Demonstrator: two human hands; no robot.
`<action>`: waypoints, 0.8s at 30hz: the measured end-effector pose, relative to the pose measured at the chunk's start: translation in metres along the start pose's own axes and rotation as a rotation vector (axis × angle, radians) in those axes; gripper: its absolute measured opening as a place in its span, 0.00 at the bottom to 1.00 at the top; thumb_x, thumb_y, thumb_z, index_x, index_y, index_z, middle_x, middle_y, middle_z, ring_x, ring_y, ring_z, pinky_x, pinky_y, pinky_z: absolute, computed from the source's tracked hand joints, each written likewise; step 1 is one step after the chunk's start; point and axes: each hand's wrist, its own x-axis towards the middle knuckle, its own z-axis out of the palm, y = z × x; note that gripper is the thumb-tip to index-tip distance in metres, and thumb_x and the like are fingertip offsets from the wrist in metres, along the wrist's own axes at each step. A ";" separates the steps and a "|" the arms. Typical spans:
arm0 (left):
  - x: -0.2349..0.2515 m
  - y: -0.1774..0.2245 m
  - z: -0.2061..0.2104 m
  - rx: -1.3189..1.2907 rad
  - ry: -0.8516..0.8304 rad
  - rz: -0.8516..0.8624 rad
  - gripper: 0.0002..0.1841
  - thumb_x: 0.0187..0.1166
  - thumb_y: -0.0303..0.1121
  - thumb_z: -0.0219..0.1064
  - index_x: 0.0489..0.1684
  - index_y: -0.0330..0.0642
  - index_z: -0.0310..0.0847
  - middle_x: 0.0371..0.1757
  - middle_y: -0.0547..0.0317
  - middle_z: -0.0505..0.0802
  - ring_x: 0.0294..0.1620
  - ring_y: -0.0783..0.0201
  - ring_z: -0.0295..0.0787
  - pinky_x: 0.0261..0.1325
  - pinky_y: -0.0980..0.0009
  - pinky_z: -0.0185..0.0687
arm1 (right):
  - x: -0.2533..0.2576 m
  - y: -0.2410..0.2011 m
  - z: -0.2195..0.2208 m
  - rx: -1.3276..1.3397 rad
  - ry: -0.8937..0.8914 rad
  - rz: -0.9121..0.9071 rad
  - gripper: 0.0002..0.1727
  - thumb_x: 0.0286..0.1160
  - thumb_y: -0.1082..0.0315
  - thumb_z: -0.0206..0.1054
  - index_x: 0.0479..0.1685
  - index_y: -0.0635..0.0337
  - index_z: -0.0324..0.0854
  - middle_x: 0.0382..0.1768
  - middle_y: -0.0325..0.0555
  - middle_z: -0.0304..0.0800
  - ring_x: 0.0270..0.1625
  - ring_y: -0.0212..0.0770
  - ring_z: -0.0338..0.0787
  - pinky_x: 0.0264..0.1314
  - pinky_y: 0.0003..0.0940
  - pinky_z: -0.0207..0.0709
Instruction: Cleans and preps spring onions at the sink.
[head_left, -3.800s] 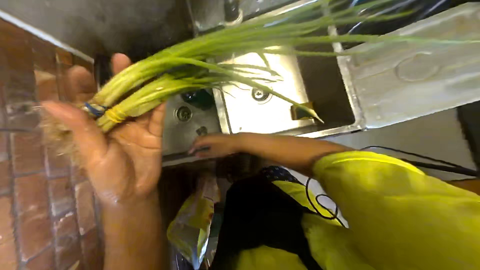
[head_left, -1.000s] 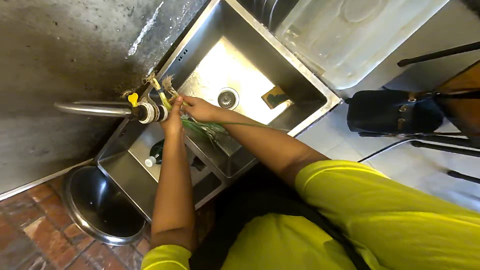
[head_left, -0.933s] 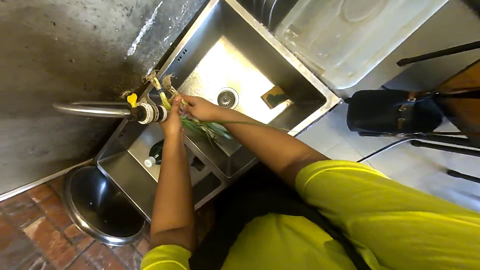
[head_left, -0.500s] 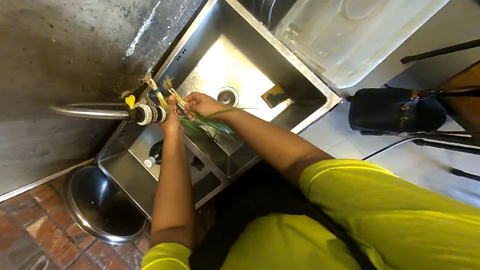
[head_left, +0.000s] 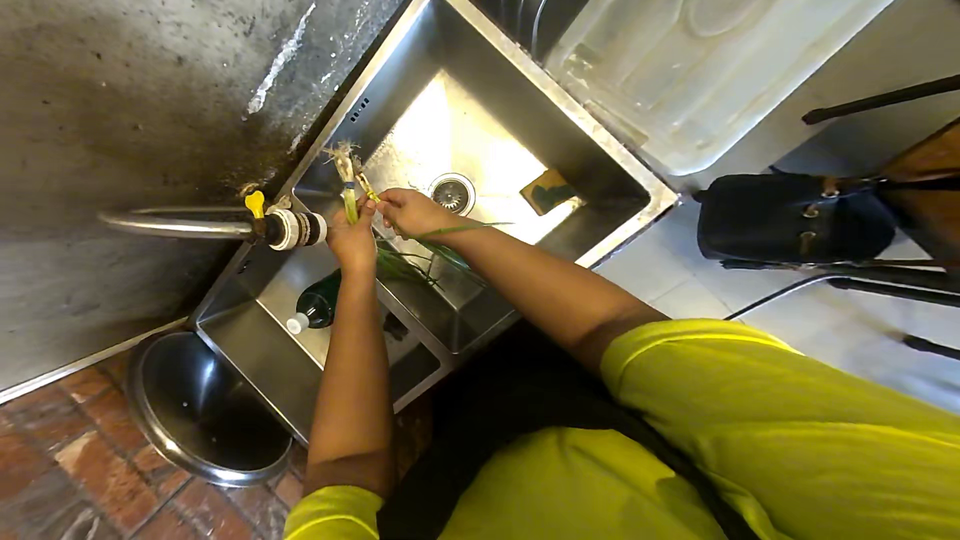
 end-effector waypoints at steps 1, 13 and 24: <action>-0.001 -0.001 0.001 0.030 -0.013 0.020 0.14 0.81 0.35 0.72 0.55 0.34 0.88 0.49 0.52 0.94 0.43 0.68 0.87 0.52 0.68 0.81 | 0.000 0.002 0.000 -0.019 0.014 -0.009 0.21 0.97 0.61 0.49 0.72 0.64 0.78 0.41 0.51 0.86 0.34 0.40 0.83 0.41 0.38 0.81; -0.009 -0.020 0.009 0.243 -0.009 0.286 0.10 0.81 0.30 0.69 0.50 0.31 0.89 0.53 0.43 0.92 0.57 0.54 0.89 0.68 0.57 0.80 | -0.013 0.000 -0.013 -0.037 -0.067 0.122 0.24 0.99 0.54 0.43 0.69 0.59 0.80 0.31 0.43 0.77 0.26 0.36 0.72 0.31 0.35 0.70; -0.008 -0.002 0.018 0.804 -0.266 0.253 0.17 0.83 0.29 0.64 0.64 0.27 0.75 0.69 0.34 0.82 0.63 0.39 0.87 0.64 0.46 0.85 | -0.023 0.008 -0.017 -0.265 -0.083 0.037 0.23 0.95 0.58 0.50 0.40 0.66 0.84 0.31 0.51 0.79 0.34 0.45 0.79 0.41 0.48 0.74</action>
